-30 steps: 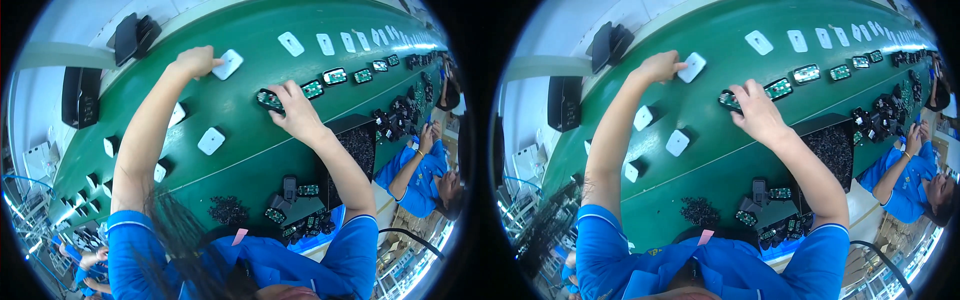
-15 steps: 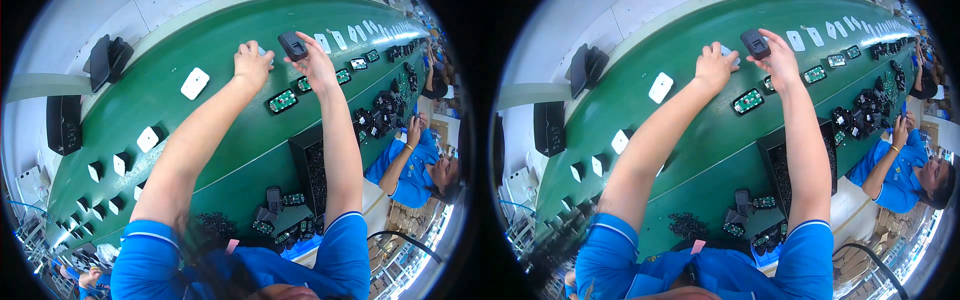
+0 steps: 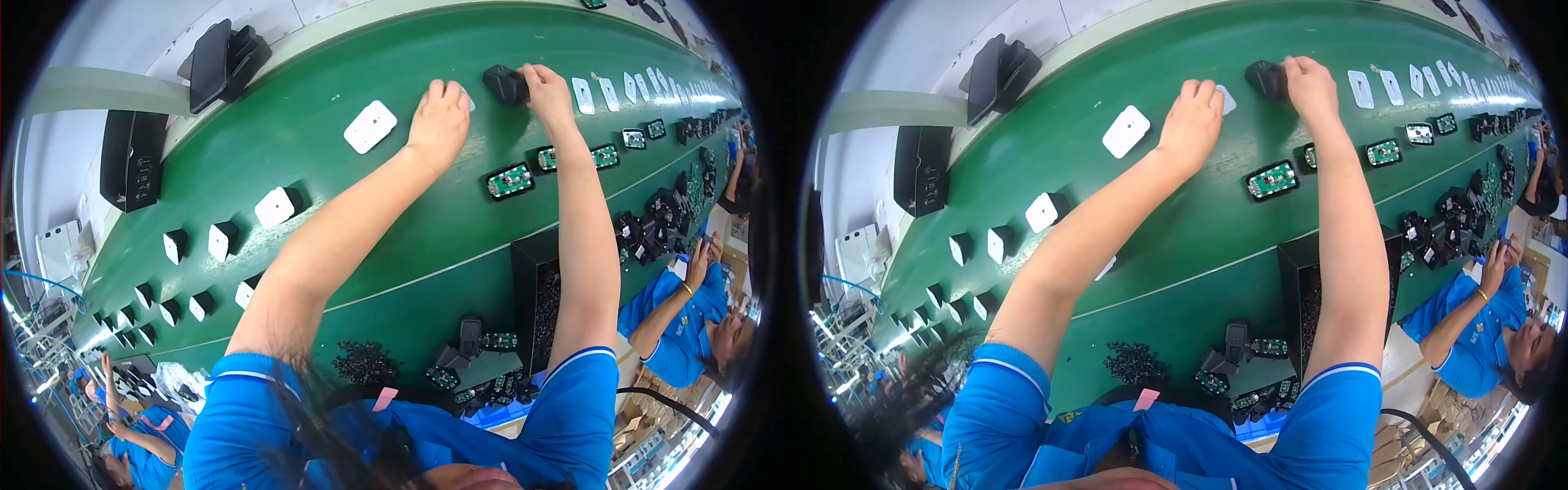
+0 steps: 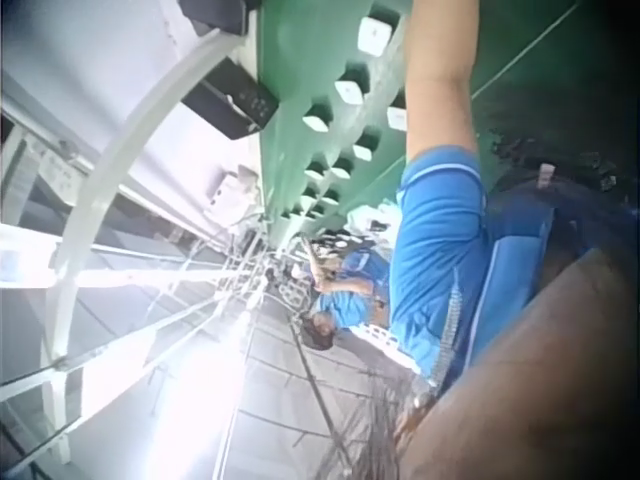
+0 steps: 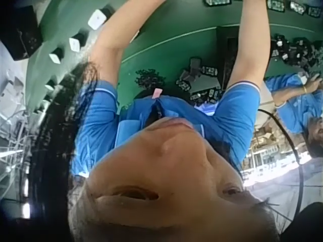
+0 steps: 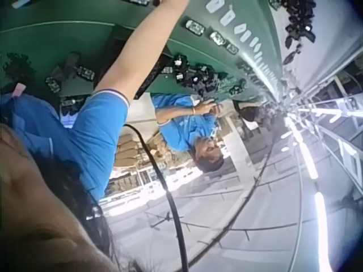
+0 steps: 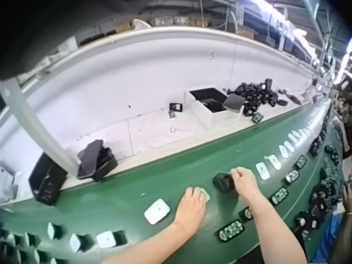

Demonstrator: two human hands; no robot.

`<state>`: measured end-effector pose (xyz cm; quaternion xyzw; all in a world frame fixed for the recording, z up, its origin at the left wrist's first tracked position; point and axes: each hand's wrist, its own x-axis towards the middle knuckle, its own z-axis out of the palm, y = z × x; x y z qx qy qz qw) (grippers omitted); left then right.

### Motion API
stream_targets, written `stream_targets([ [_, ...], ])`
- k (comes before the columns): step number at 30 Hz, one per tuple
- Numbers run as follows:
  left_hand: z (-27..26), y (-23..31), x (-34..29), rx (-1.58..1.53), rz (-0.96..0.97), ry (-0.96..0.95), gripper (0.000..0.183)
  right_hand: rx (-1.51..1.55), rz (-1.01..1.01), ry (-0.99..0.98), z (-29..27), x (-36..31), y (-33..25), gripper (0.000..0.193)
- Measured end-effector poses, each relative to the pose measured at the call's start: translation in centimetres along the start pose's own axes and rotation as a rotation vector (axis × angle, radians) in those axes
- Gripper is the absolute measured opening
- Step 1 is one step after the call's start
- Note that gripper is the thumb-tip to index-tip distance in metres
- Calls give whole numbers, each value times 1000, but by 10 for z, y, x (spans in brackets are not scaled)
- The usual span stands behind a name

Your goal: The person assembles small electronic modules by hand, fitting small black components and white panels into a plastic housing with a circuit board.

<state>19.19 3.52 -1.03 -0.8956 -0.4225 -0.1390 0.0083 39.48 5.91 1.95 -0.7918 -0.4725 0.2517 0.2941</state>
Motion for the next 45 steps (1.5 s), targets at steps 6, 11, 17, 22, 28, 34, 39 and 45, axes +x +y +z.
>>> stream_targets([
  [6, -2, -8, -13, -288, 162, -7, 31, -172, -206, -67, 7, -35, -14, 31],
  [11, -8, 0, -26, -395, 63, 123, 43, -222, -398, 12, 4, -38, -1, 40],
  [17, -32, -12, -42, -624, -101, 206, 52, -124, -678, -207, 0, -74, -31, 39],
  [22, -45, -19, -46, -703, -167, 170, 52, -205, -709, -294, 8, -83, -40, 40],
  [28, -37, -19, -57, -678, -164, 106, 58, -232, -780, -303, 18, -85, -39, 36],
  [34, -27, -18, -62, -610, -108, 7, 61, -346, -870, -299, 24, -84, -30, 36],
  [39, -20, -11, -63, -301, -16, -27, 53, -291, -922, -223, 33, -82, -20, 39],
  [45, -12, -2, -44, 59, -48, -19, 33, -32, -684, -420, 33, -62, -29, 36],
])
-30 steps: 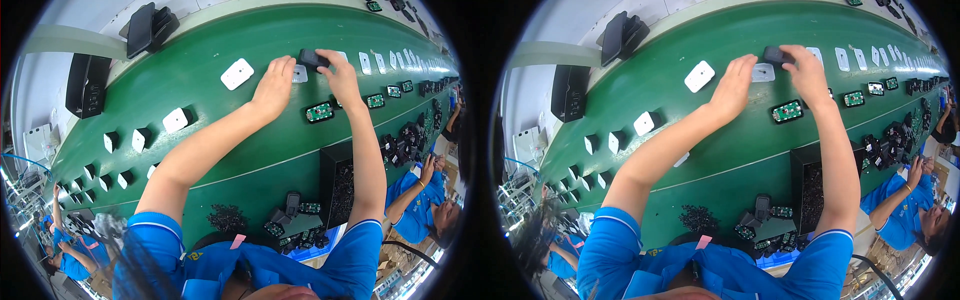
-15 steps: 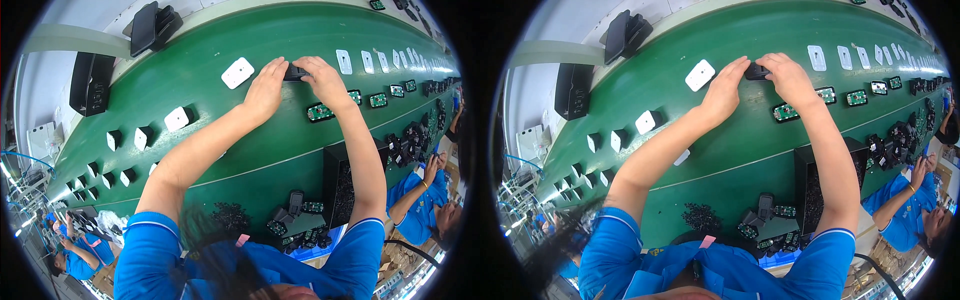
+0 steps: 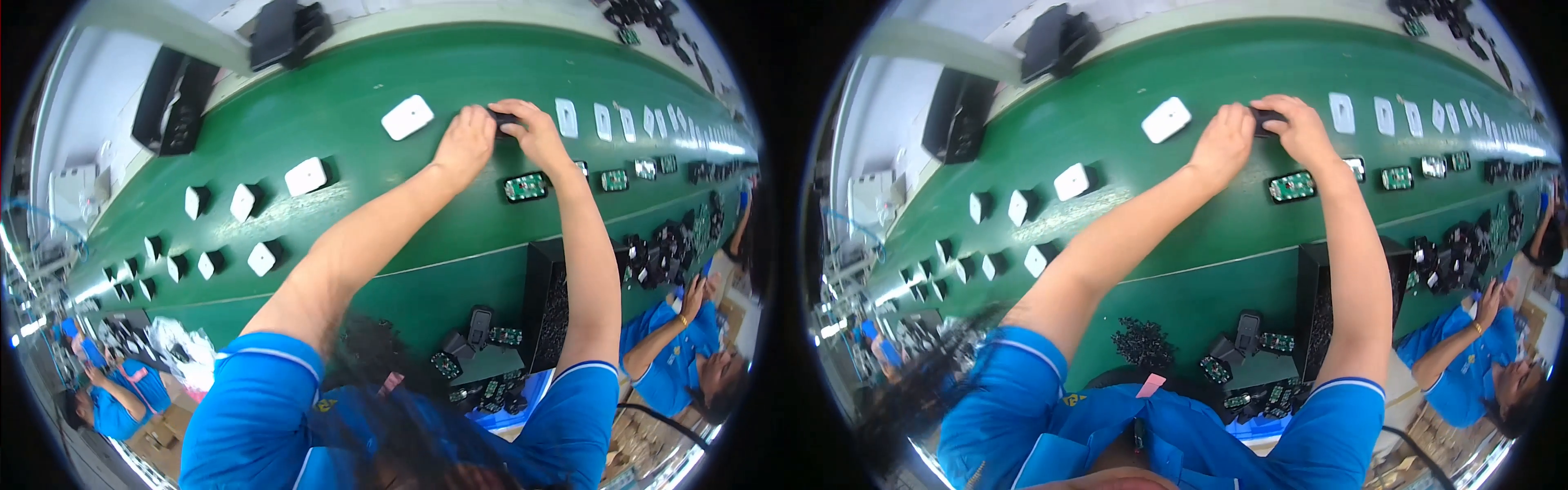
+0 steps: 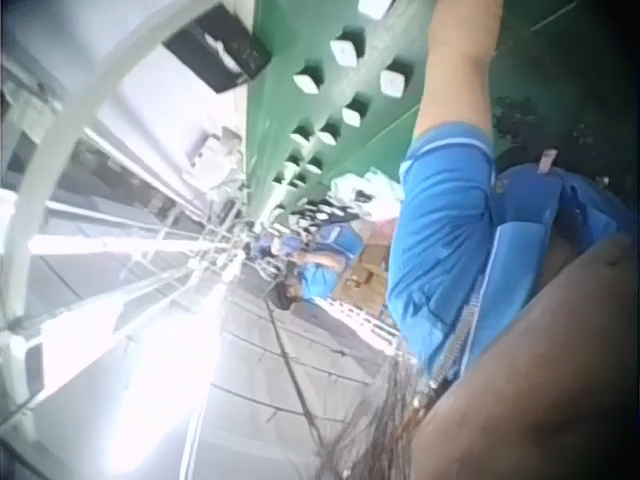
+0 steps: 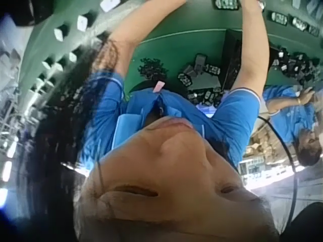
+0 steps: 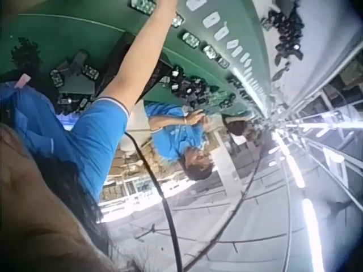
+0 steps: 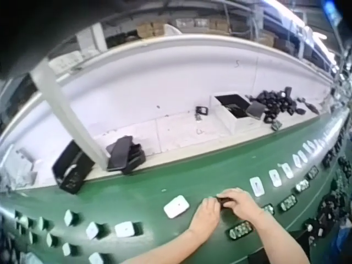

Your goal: The person assembles small electronic modules by hand, fitting small black components and white panels into a plastic housing with a circuit board.

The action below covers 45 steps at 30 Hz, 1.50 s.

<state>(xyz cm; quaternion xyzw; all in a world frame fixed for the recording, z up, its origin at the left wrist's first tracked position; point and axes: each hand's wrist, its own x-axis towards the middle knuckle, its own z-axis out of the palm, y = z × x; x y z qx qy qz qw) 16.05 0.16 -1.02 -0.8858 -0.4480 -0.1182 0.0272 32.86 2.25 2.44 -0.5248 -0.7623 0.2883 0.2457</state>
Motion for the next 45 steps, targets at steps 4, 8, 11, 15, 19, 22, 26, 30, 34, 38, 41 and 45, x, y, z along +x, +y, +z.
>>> stream_targets([
  [4, 7, 16, 14, -204, -66, 113, 17, 319, 243, -42, -11, -9, 22, 35],
  [8, -10, 3, -25, -695, -322, -86, 26, 246, 284, -63, 3, -18, -15, 31],
  [11, -29, 3, -44, -877, -407, -330, 28, 73, 181, 144, -5, -42, -54, 29],
  [15, -40, 0, -51, -926, -606, -462, 31, 295, 164, 277, -7, -85, -126, 27],
  [19, -39, -6, -63, -746, -728, -305, 41, 424, 99, 347, -5, -124, -218, 28],
  [22, -81, 13, -74, -650, -710, -224, 40, 386, -29, 389, -12, -154, -263, 27],
  [26, -146, 49, -155, -690, -421, 21, 35, 368, -107, 208, 3, -196, -299, 22],
  [30, -205, 59, -334, -695, -601, 31, 37, 514, -329, -445, 62, -249, -359, 21],
  [34, -204, 65, -495, -538, -1002, 32, 28, 560, -90, -808, 123, -322, -360, 23],
  [38, -189, 41, -554, -370, -918, 120, 27, 430, 64, -728, 176, -378, -350, 18],
  [41, -182, 2, -562, -309, -845, 72, 29, 511, 250, -597, 216, -405, -359, 14],
  [45, -159, -30, -584, -343, -625, 121, 30, 346, 855, -212, 302, -516, -331, 17],
])
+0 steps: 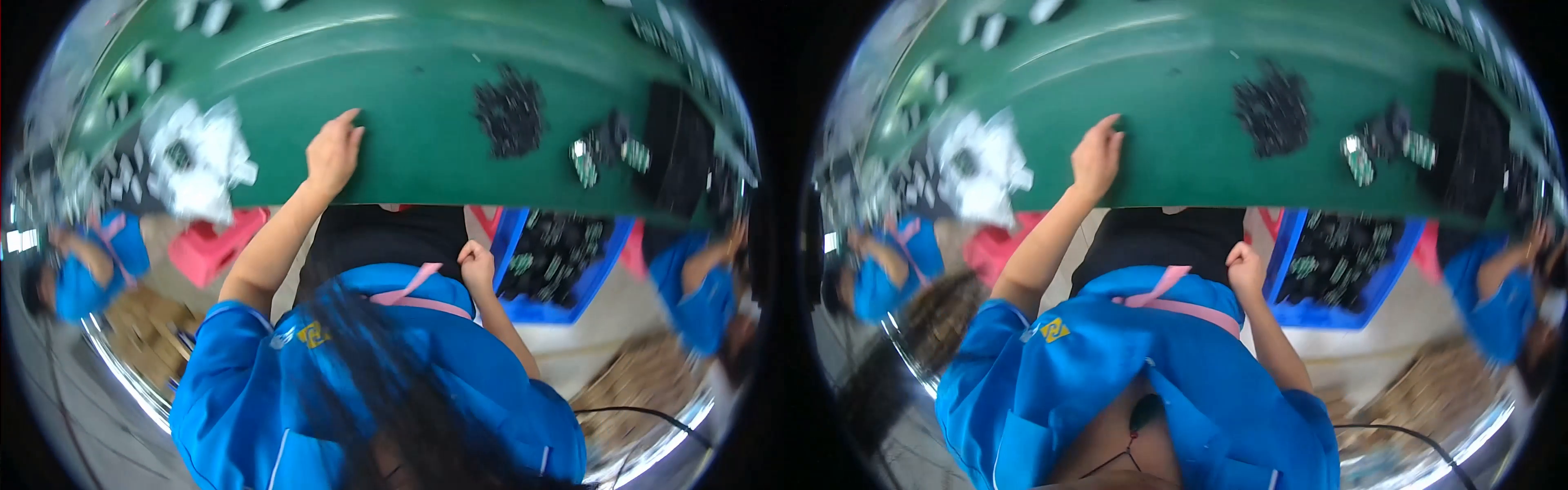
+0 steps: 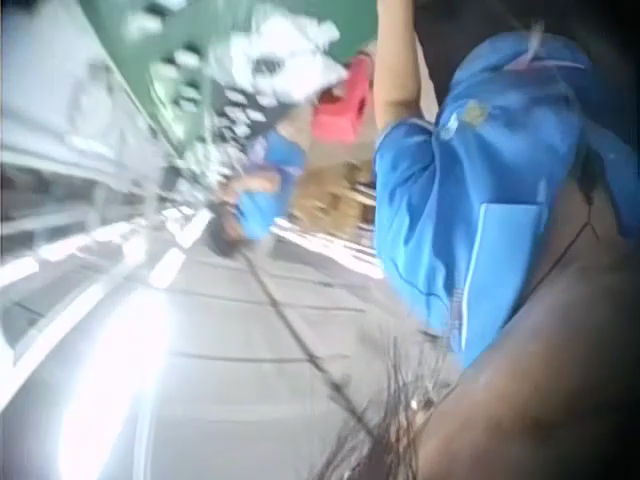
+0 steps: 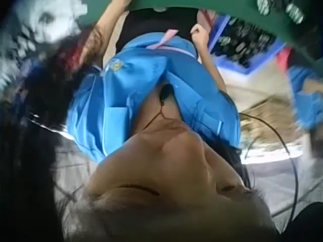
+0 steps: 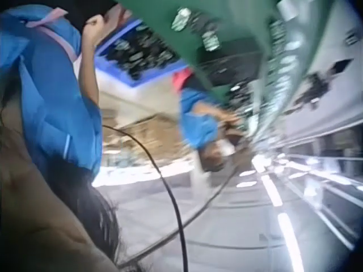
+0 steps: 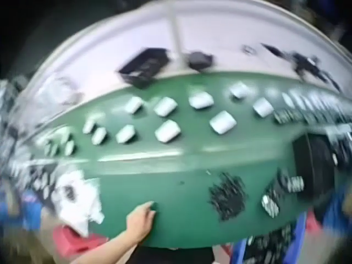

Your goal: The person assembles small electronic modules by hand, fitting small black components and white panels into a plastic housing with a circuit board.

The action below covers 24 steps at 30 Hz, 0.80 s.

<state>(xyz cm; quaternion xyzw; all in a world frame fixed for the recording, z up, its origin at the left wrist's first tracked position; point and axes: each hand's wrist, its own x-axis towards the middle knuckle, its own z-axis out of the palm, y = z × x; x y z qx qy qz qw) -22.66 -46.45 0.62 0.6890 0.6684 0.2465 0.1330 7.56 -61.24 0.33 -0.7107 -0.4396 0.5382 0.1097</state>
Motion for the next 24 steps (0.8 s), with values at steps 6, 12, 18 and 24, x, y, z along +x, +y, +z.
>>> stream_targets([
  [6, 20, -13, 1, -155, 225, -10, 24, -584, -157, 280, 133, 14, 191, 23],
  [12, 8, -25, -2, -194, 209, -191, 25, -710, 445, -672, 266, 42, 294, 33],
  [18, -3, -30, 0, -154, 376, -247, 22, -691, 507, -277, 271, 66, 348, 59],
  [24, -5, -32, -17, -44, 381, -191, 31, -591, 311, -280, 239, 163, 310, 55],
])
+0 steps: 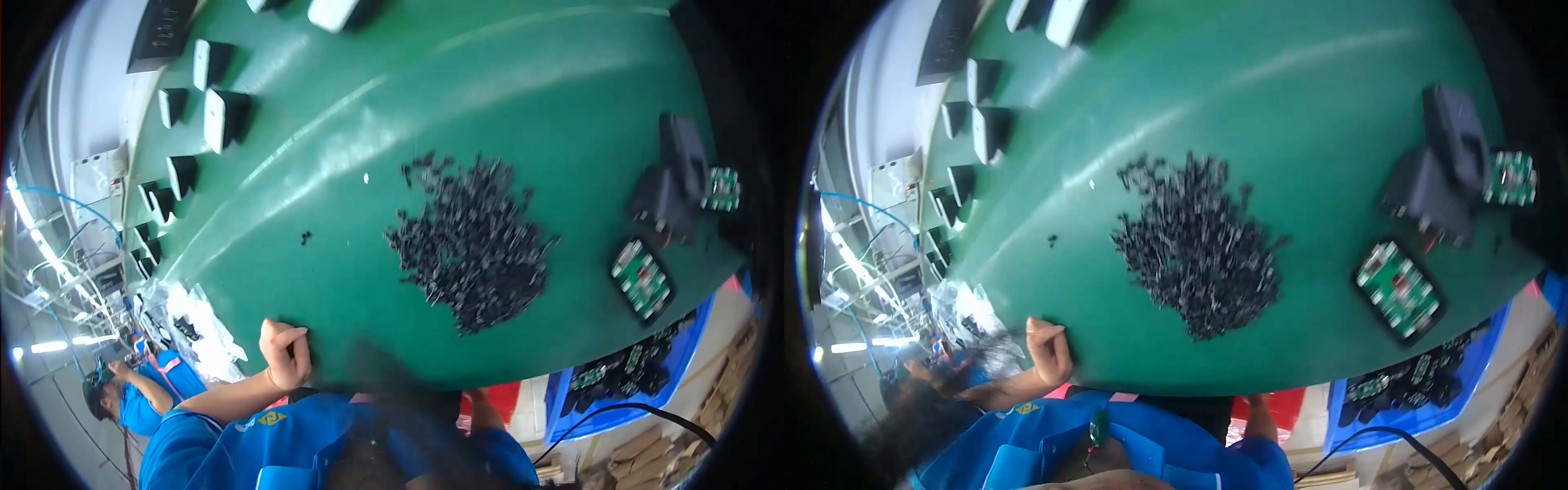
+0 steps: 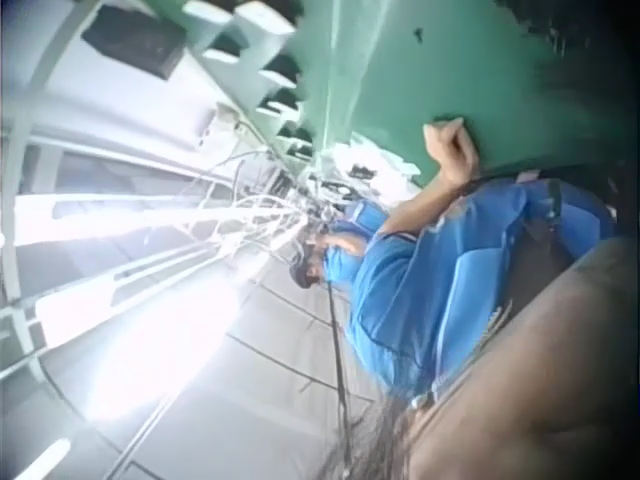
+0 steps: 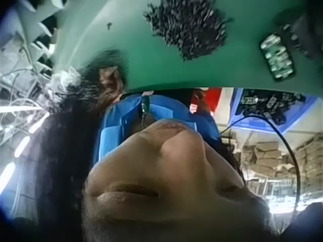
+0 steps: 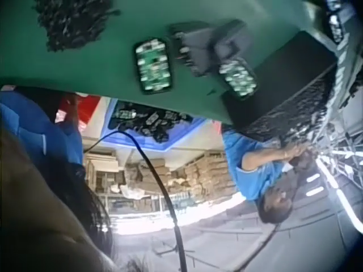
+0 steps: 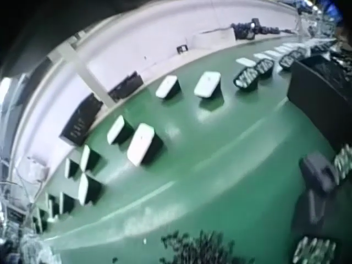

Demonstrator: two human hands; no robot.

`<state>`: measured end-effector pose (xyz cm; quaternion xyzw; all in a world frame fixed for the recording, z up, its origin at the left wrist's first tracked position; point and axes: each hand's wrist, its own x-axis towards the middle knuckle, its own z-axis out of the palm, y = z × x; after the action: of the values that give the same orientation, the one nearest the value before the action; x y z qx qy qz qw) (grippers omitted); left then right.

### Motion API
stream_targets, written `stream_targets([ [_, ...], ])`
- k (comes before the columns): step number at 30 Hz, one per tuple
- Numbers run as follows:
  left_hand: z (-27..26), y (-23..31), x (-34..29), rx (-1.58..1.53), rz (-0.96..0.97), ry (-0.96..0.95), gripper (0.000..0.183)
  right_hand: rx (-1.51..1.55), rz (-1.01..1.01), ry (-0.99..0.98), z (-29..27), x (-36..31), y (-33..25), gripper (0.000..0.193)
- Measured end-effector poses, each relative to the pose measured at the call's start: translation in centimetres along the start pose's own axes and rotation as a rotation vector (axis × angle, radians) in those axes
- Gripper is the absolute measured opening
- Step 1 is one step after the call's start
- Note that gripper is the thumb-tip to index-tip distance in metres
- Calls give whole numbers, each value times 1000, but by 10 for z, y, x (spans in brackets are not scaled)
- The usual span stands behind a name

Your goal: The person assembles small electronic modules by hand, fitting small black components and white panels into a plastic housing with a circuit board.

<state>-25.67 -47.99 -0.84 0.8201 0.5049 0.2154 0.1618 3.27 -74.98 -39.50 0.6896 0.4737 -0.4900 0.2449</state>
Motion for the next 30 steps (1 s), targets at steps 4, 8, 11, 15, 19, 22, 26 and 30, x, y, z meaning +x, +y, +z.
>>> stream_targets([
  [4, -4, 0, -5, 115, -26, -5, 29, -48, -154, 18, -67, 37, -18, 53],
  [8, -7, -9, -5, 126, -51, -24, 27, -233, -390, 1, -110, 67, -55, 50],
  [11, -7, -33, -12, 149, 22, 34, 26, -446, -618, -27, -125, 82, -110, 48],
  [15, -31, -49, -30, 295, 61, 216, 27, -697, -796, -53, -125, 79, -150, 45],
  [19, -151, -119, -105, 958, -476, 803, 35, -752, -751, 90, -144, 59, -174, 43],
  [22, -211, -271, -211, 880, -927, 355, 29, -680, -703, 231, -162, 38, -196, 41],
  [26, -214, -285, -219, 805, -822, 374, 44, -445, -463, 388, -174, -5, -151, 38],
  [30, -294, -107, -155, 784, -555, 1140, 36, -230, -333, 515, -161, -46, -167, 36],
])
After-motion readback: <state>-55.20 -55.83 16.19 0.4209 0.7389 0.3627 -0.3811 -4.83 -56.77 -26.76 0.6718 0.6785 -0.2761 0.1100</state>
